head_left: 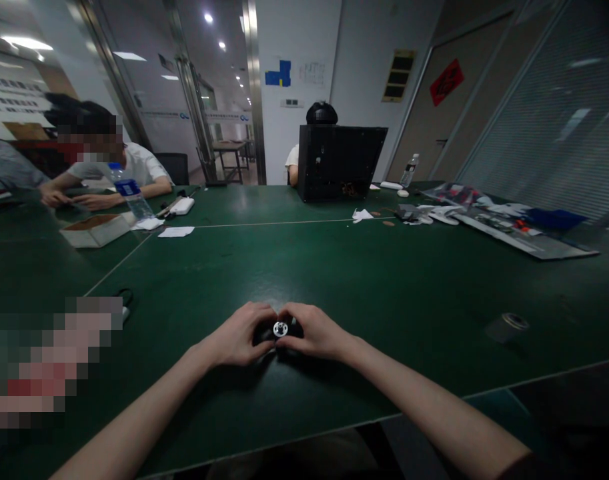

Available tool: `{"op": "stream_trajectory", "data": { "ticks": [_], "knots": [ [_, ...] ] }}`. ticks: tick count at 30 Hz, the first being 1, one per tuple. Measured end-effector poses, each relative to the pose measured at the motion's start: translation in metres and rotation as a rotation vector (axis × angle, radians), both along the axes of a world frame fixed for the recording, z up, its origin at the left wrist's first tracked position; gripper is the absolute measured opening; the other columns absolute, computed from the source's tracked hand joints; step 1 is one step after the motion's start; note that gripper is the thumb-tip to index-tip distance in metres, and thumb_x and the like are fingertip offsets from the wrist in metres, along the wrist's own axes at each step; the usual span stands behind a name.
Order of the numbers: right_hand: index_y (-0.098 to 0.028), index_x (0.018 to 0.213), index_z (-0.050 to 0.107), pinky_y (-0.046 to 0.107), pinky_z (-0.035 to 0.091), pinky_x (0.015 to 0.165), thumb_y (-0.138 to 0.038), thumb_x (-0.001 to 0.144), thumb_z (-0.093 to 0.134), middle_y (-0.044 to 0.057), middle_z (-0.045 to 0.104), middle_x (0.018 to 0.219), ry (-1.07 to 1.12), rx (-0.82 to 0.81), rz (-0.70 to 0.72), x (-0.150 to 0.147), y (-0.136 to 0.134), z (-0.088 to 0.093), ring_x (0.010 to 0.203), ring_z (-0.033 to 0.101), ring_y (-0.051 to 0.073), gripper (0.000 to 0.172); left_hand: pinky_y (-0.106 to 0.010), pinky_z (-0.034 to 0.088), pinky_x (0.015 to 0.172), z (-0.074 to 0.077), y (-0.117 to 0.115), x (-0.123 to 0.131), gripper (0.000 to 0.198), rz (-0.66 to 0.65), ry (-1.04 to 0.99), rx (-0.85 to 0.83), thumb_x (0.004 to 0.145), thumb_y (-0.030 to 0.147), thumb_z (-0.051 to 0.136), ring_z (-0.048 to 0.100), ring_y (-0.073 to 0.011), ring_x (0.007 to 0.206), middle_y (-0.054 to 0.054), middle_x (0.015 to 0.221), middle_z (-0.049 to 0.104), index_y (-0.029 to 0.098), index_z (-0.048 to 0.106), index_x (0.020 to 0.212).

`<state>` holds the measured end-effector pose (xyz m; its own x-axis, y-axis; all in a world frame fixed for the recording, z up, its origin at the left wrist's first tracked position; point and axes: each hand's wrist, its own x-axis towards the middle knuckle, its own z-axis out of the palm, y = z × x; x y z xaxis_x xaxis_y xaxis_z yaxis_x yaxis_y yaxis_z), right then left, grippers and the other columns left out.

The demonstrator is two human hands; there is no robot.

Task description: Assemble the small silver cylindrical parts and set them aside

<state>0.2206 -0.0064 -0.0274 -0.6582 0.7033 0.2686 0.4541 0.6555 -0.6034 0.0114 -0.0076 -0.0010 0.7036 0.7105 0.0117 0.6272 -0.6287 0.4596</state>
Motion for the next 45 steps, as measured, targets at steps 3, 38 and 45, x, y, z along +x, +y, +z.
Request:
{"op": "stream_trajectory", "data": {
  "ticks": [3, 38, 45],
  "knots": [
    [-0.017, 0.102, 0.054, 0.026, 0.043, 0.07, -0.035, 0.078, 0.066, 0.005, 0.062, 0.092, -0.002, -0.006, -0.016, -0.0011, 0.0002, -0.0022, 0.079, 0.057, 0.016, 0.032, -0.035, 0.042, 0.087, -0.0009, -0.0001, 0.0017, 0.029, -0.004, 0.003, 0.024, 0.082, 0.038, 0.059, 0.055, -0.0231, 0.092, -0.007, 0.101, 0.06, 0.018, 0.058, 0.104],
    [-0.017, 0.107, 0.053, 0.027, 0.044, 0.072, -0.026, 0.079, 0.062, 0.006, 0.064, 0.094, -0.026, 0.005, -0.026, -0.0006, -0.0006, -0.0021, 0.08, 0.059, 0.016, 0.031, -0.035, 0.04, 0.089, -0.0036, 0.0011, -0.0001, 0.028, -0.012, 0.004, 0.065, 0.081, 0.034, 0.059, 0.056, -0.0236, 0.094, -0.006, 0.1, 0.061, 0.018, 0.058, 0.104],
    [-0.016, 0.107, 0.054, 0.027, 0.044, 0.072, -0.026, 0.08, 0.063, 0.006, 0.065, 0.094, -0.028, -0.009, -0.023, 0.0002, -0.001, 0.0003, 0.08, 0.059, 0.016, 0.031, -0.034, 0.042, 0.083, -0.0051, 0.0025, 0.0018, 0.037, 0.011, 0.013, 0.049, 0.081, 0.046, 0.061, 0.056, -0.0221, 0.088, -0.006, 0.096, 0.062, 0.017, 0.06, 0.104]
  ]
}}
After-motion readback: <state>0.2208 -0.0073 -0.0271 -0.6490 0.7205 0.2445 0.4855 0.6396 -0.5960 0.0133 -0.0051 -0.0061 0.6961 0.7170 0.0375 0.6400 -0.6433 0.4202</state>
